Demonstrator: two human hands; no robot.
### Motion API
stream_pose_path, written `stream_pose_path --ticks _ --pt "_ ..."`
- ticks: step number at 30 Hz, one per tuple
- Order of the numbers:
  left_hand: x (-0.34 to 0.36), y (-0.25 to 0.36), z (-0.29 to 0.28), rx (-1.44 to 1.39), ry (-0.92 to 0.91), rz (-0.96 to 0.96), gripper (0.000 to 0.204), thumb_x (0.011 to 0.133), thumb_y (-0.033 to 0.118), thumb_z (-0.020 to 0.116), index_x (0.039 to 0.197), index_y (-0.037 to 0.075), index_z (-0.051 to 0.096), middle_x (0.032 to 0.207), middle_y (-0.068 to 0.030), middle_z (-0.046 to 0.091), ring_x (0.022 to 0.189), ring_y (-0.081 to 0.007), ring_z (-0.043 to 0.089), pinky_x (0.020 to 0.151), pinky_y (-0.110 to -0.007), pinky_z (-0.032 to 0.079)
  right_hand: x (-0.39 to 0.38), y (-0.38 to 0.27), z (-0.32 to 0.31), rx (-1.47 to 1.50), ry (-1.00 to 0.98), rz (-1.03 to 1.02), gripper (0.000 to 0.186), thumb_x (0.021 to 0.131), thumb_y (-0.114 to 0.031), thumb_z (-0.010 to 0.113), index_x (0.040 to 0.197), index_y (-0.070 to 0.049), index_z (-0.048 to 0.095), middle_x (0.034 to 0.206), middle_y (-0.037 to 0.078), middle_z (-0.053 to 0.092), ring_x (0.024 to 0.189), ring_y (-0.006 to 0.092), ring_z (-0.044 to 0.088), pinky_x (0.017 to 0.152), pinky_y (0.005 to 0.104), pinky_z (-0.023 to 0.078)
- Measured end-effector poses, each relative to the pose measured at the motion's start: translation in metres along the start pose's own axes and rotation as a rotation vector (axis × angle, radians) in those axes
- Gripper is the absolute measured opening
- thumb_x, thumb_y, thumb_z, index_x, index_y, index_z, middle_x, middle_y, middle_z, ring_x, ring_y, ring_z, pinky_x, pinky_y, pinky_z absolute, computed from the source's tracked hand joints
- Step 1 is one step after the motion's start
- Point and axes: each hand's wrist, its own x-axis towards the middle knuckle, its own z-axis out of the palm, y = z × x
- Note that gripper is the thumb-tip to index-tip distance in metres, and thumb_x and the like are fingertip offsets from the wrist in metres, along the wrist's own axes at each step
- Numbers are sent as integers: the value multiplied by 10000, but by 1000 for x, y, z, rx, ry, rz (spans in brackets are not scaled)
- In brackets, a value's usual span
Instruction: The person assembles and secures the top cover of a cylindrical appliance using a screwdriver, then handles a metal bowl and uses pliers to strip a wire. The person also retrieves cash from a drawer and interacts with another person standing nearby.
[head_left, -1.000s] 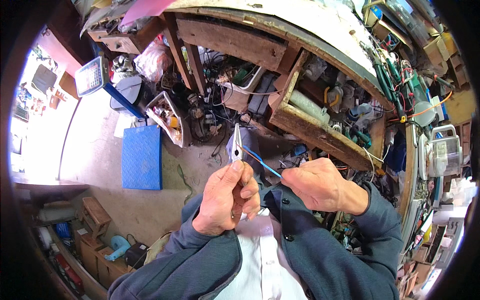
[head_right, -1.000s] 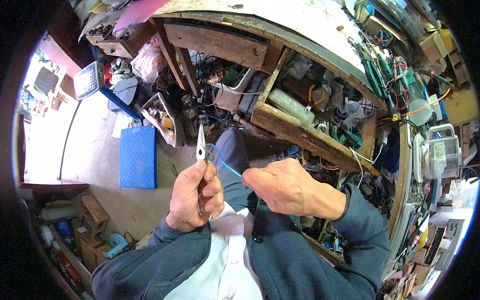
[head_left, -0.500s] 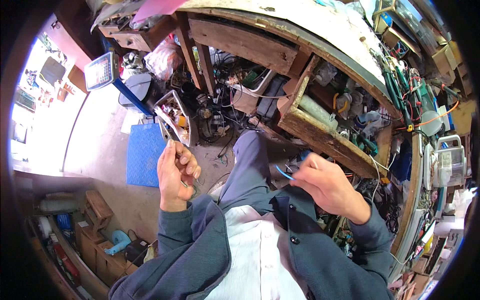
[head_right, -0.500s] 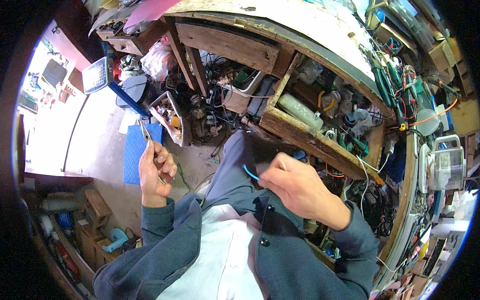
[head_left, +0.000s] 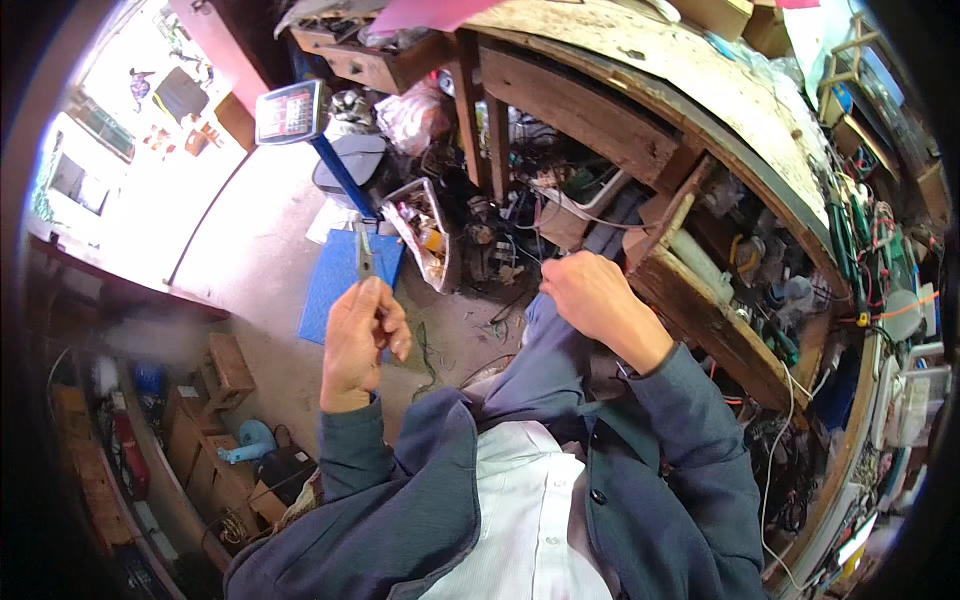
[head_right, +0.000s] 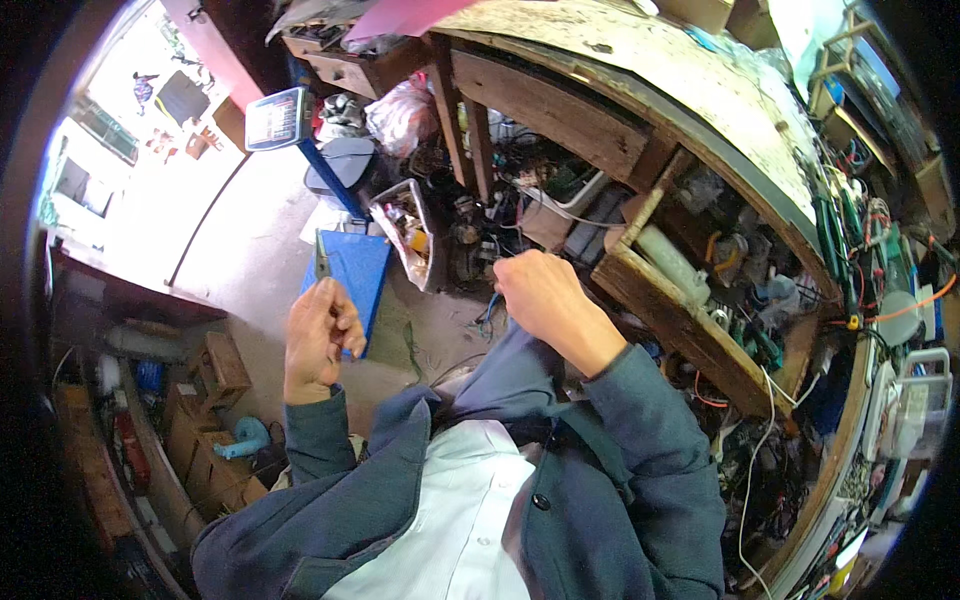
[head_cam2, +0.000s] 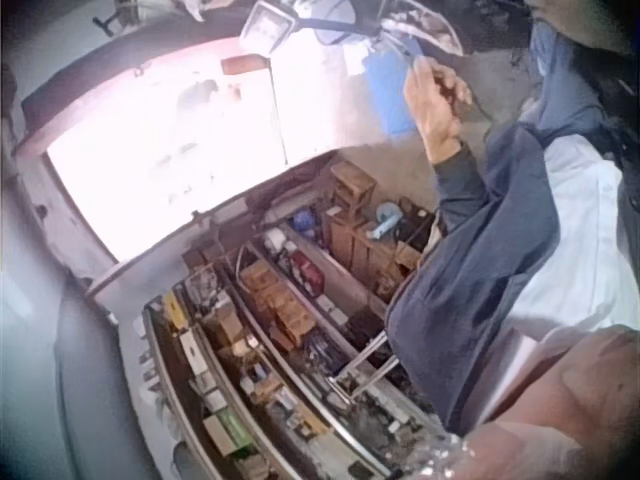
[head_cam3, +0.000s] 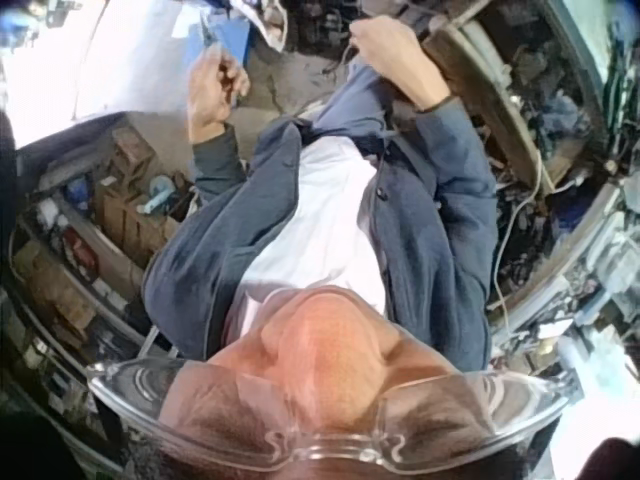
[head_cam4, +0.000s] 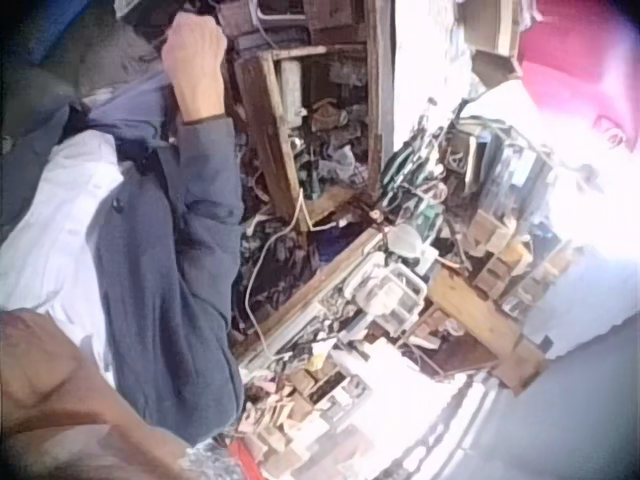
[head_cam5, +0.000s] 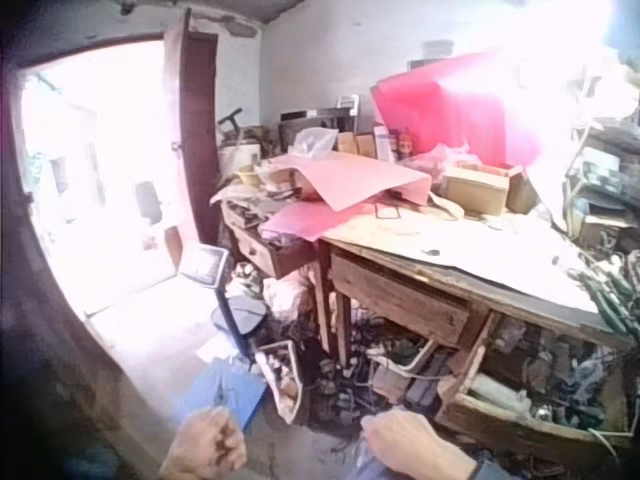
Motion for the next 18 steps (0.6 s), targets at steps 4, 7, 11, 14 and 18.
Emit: stream_pose_path --ticks 4,7,11,14,18 --pt "-8 6 7 25 -88 -33 341 1083 359 496 879 85 486 672 -30 454 487 -150 476 445 -314 426 35 -28 2 192 326 -78 323 927 -168 666 1222 -49 610 1086 184 683 967 399 664 796 481 549" --pt "-11 9 14 48 -201 -76 360 1084 368 490 875 75 481 666 -39 462 477 -159 483 439 -323 431 39 -39 -10 391 316 -158 606 902 -132 709 1468 -105 494 1374 160 570 1088 372 637 886 441 541" --pt "-13 8 25 32 -374 -153 379 1082 374 496 876 56 486 656 -54 469 476 -174 490 446 -319 433 35 -55 -27 755 76 -239 654 862 -55 751 1462 -160 513 1463 142 512 1081 316 638 875 375 545" --pt "-12 10 33 -16 -445 -205 363 1088 337 494 875 44 489 663 -66 490 504 -191 513 468 -313 432 33 -43 -8 833 92 -341 377 917 -77 716 1284 -94 633 1254 116 648 859 246 659 769 339 545" --pt "-5 8 38 -2 -454 -174 371 1087 352 489 876 47 487 662 -61 478 489 -181 500 455 -313 433 19 -26 -7 1023 -85 -121 129 980 -137 679 1050 -29 686 881 31 712 743 138 631 687 274 511"
